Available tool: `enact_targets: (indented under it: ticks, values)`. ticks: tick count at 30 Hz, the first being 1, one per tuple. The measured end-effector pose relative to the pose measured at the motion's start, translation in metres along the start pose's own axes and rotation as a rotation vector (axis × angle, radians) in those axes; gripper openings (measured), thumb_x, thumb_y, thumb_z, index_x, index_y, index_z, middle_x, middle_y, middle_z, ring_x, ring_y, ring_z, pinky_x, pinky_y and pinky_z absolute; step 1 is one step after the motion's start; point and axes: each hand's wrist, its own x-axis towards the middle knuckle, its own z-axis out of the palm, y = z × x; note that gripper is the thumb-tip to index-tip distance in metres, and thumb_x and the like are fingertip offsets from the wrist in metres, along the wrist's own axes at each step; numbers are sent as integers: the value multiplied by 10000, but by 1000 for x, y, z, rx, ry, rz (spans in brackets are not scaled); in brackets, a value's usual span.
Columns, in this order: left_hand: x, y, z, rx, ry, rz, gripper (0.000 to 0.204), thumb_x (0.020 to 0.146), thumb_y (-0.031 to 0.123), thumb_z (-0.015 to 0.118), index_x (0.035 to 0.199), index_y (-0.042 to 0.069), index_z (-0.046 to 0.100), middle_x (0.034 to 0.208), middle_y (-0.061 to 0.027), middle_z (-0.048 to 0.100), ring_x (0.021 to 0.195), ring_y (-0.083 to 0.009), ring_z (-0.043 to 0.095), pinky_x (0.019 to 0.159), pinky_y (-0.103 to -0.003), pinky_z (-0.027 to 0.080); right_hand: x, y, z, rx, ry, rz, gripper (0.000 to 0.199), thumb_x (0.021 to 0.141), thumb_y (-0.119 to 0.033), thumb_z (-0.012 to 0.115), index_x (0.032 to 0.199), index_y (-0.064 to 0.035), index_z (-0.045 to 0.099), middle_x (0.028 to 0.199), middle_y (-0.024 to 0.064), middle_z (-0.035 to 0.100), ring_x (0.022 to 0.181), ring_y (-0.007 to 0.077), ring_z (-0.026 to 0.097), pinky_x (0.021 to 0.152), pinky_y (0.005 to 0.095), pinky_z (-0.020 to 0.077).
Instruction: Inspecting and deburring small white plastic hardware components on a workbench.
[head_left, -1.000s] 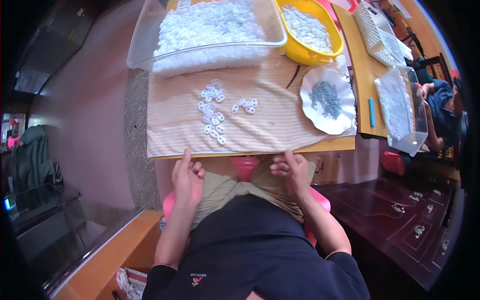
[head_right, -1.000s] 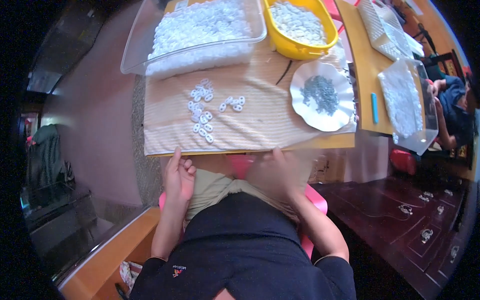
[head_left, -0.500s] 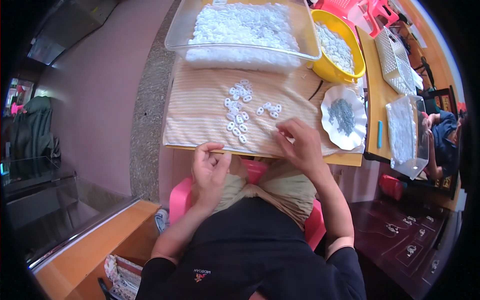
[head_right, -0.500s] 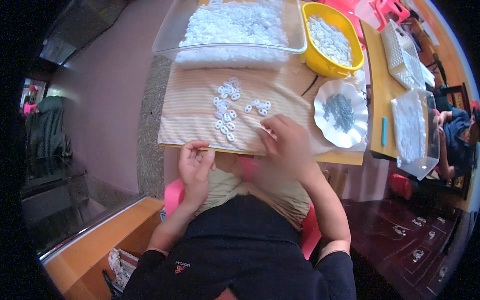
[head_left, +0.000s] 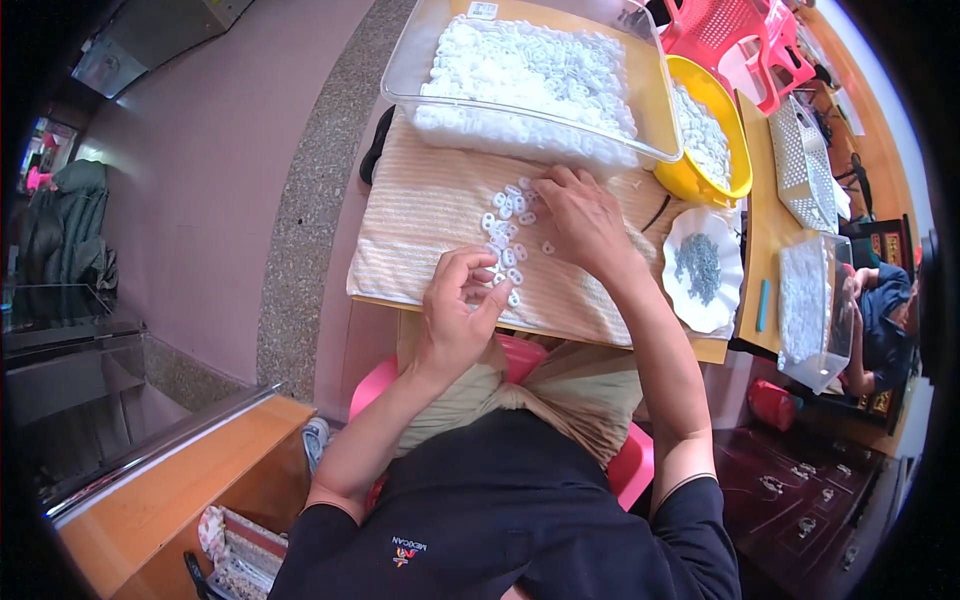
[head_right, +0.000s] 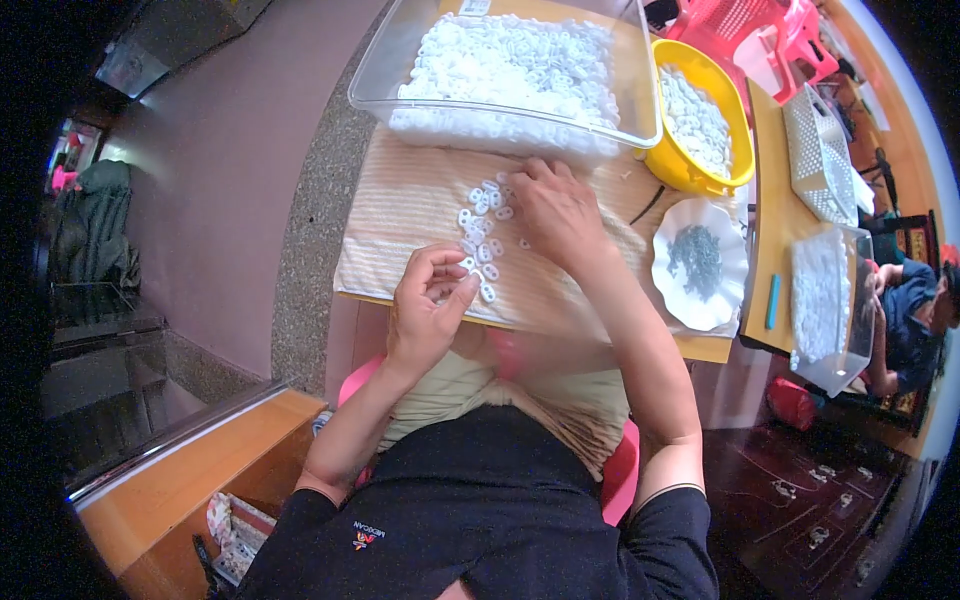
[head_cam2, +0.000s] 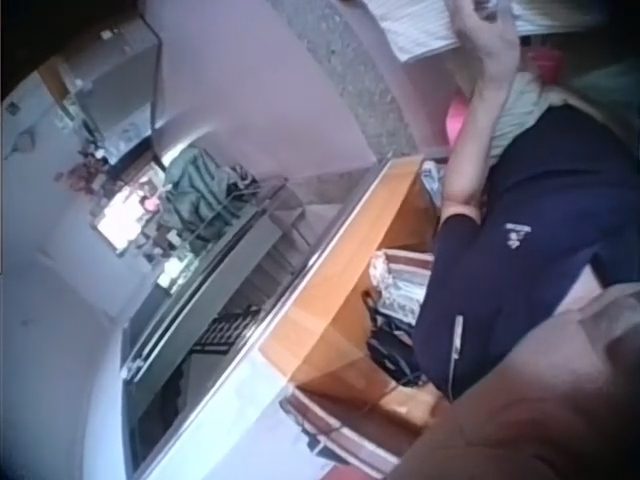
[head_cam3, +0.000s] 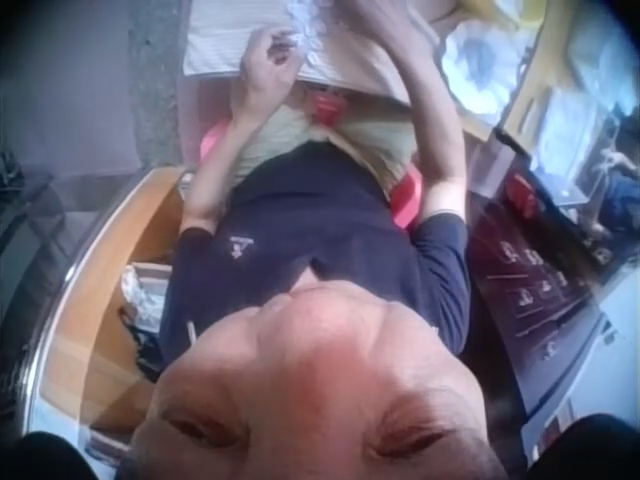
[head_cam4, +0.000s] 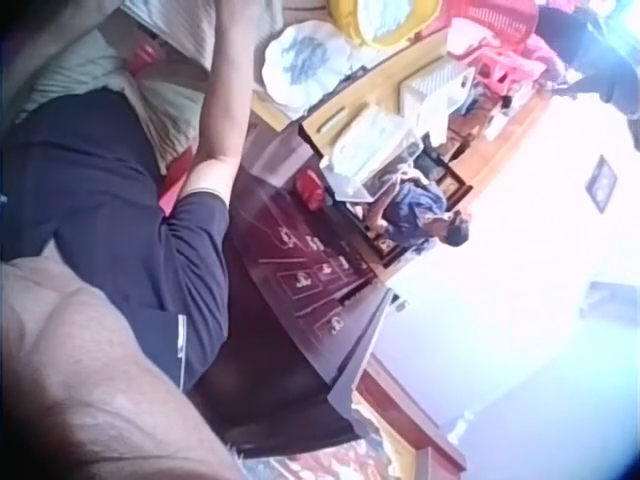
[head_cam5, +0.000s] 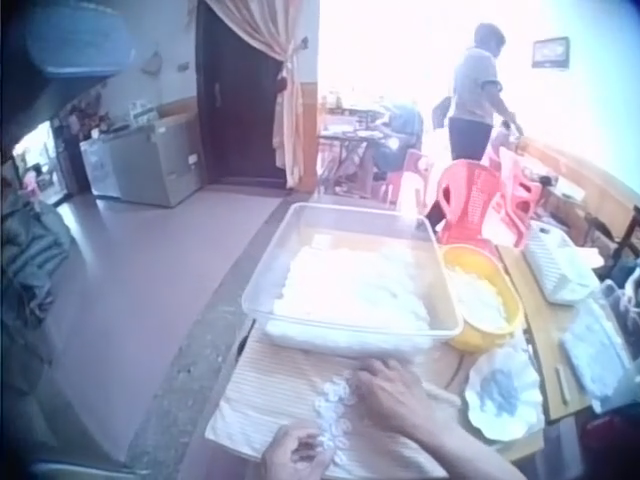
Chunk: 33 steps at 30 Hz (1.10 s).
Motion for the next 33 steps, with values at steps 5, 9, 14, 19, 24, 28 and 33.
enact_targets:
  ticks: [5,9,14,19,24,28,33]
  values:
    - [1,-4,-2,-15,12,-25,250,826,61,703,1034,-5,582,1095,-100,582,837,-156,617,710,-272,541,4,0,1,11,-13,4,232,826,-185,627,1013,-53,665,1078,88,617,1037,294,570,865,407,464]
    - [0,-8,-3,-44,5,-37,237,828,61,703,1023,-6,587,1090,-100,588,827,-152,624,711,-269,540,6,2,1,51,-33,15,194,839,-207,628,935,-46,677,1030,106,625,998,317,583,853,411,465]
    - [0,-10,-2,-97,15,-25,225,839,41,688,1033,-14,587,1092,-99,588,824,-135,633,709,-250,535,6,3,-3,119,-54,40,184,837,-207,637,901,-39,674,964,116,627,958,324,594,834,415,465]
    - [0,-1,-1,-224,25,-117,183,871,50,669,1027,-15,598,1022,-72,615,830,-105,622,714,-243,533,-12,2,-9,161,56,-38,145,823,-159,663,882,-28,673,942,125,643,912,320,615,802,406,481]
    - [11,20,15,-497,-21,-284,209,919,108,643,1079,-25,619,976,-58,647,822,-83,614,722,-235,528,-47,-27,-12,563,255,-131,107,759,-17,709,858,-11,672,853,140,674,742,308,664,647,366,526]
    - [11,15,18,-519,-92,-384,253,927,145,643,1099,-42,639,938,-69,673,801,-88,626,717,-227,525,-65,-37,-13,550,297,-81,109,756,-15,713,855,-20,668,817,117,663,705,280,663,604,353,521]
    - [5,14,22,-652,-134,-491,204,909,105,656,1059,-34,651,892,-89,689,774,-112,656,708,-233,539,-81,-27,-8,683,252,-89,122,745,-27,737,847,-16,670,814,107,660,717,274,658,605,347,516]
